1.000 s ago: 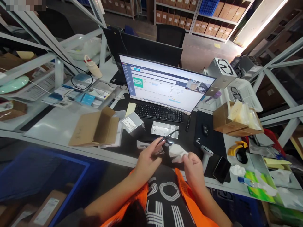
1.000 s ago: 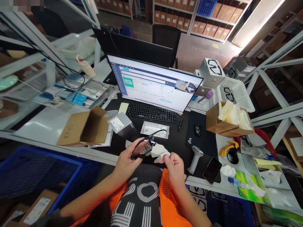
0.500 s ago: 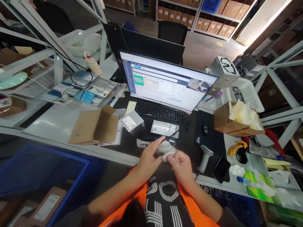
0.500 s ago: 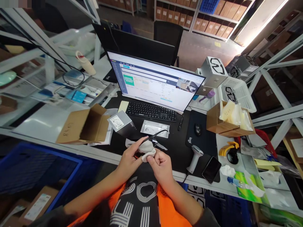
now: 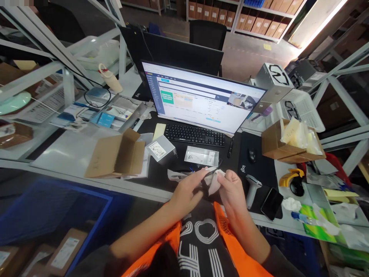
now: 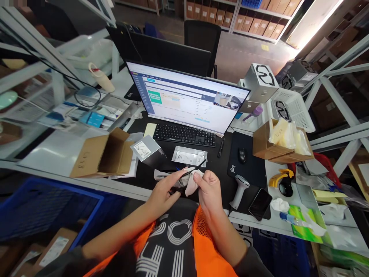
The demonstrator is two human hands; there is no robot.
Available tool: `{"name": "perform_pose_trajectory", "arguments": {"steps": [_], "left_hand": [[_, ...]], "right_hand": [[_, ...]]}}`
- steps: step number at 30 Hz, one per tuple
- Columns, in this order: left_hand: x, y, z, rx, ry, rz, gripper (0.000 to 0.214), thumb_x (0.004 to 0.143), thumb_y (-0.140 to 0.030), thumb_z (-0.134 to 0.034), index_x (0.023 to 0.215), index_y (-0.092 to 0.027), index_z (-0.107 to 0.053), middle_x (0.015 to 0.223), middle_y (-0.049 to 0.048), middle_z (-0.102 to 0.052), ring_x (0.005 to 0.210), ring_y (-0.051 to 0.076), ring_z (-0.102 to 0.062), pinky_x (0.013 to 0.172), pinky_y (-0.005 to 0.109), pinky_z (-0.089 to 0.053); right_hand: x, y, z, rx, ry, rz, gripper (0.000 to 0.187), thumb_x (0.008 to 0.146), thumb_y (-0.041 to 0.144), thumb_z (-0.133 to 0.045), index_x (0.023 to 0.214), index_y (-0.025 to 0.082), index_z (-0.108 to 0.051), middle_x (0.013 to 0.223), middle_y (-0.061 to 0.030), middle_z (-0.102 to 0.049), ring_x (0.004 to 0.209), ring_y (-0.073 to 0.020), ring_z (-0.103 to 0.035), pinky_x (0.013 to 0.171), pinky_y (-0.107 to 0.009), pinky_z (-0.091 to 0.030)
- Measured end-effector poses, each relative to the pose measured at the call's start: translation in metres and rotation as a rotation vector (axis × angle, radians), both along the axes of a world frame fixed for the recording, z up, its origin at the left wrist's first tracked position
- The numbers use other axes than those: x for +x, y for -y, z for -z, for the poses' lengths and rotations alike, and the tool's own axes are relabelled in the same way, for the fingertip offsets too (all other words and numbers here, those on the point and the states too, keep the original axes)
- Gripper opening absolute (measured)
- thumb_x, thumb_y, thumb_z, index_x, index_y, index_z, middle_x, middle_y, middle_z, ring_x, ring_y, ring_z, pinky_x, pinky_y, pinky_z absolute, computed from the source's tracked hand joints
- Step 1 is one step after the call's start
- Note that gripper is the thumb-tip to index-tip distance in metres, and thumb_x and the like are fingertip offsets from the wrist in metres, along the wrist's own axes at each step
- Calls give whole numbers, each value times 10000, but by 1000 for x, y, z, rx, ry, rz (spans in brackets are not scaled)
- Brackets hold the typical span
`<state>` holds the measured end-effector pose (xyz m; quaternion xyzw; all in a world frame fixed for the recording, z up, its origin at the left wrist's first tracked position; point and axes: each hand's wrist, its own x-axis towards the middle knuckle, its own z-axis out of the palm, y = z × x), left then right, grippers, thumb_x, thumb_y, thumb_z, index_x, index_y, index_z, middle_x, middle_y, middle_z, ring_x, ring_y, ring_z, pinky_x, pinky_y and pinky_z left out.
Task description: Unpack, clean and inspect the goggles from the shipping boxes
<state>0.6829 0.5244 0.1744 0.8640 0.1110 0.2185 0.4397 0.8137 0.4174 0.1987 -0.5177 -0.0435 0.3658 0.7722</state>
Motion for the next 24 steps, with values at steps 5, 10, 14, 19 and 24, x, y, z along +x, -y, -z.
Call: {"name": "perform_pose_trajectory", "arguments": {"steps": [5,10,14,19,24], "left_hand": [[6,-23,-6,92,-48,-129,425,762,-111,-594,1167,-200,-687,1312,98,-674,1213,262,-640,1099,469,-482],[11,-39,-10,155,-13,-98,406,747,-106,-602,1127,-206,-700,1160,66,-748,1067,234,-710,1163,550,-385],[13,-38,-17,227,-53,-9,376,729,-87,-618,1068,-220,-710,1137,56,-754,1059,231,-707,1209,605,-251],[20,-30,-27,308,-97,151,401,724,-81,-619,1086,-231,-700,1145,49,-750,1045,225,-705,1218,572,-239],[21,-25,-32,413,-91,282,341,732,-88,-593,1024,-227,-701,987,21,-767,904,194,-711,1193,490,-321]], "right_hand": [[7,14,15,-106,169,-25,659,621,423,-875,536,218,-254,477,83,-322,472,-77,-293,486,-223,-271],[27,70,18,-407,579,7,559,760,429,-783,545,240,-304,547,-3,-523,669,-209,-601,616,-301,-447],[52,100,-1,-445,1025,142,554,800,315,-769,538,228,-289,519,40,-461,674,-178,-596,972,-424,-477],[59,75,-15,-304,1329,-473,423,840,209,-723,537,216,-427,550,62,-468,560,-117,-471,1093,-428,-414],[52,57,-18,-252,1338,-791,356,904,193,-637,592,229,-468,561,58,-457,547,-125,-433,929,-385,-474]]}}
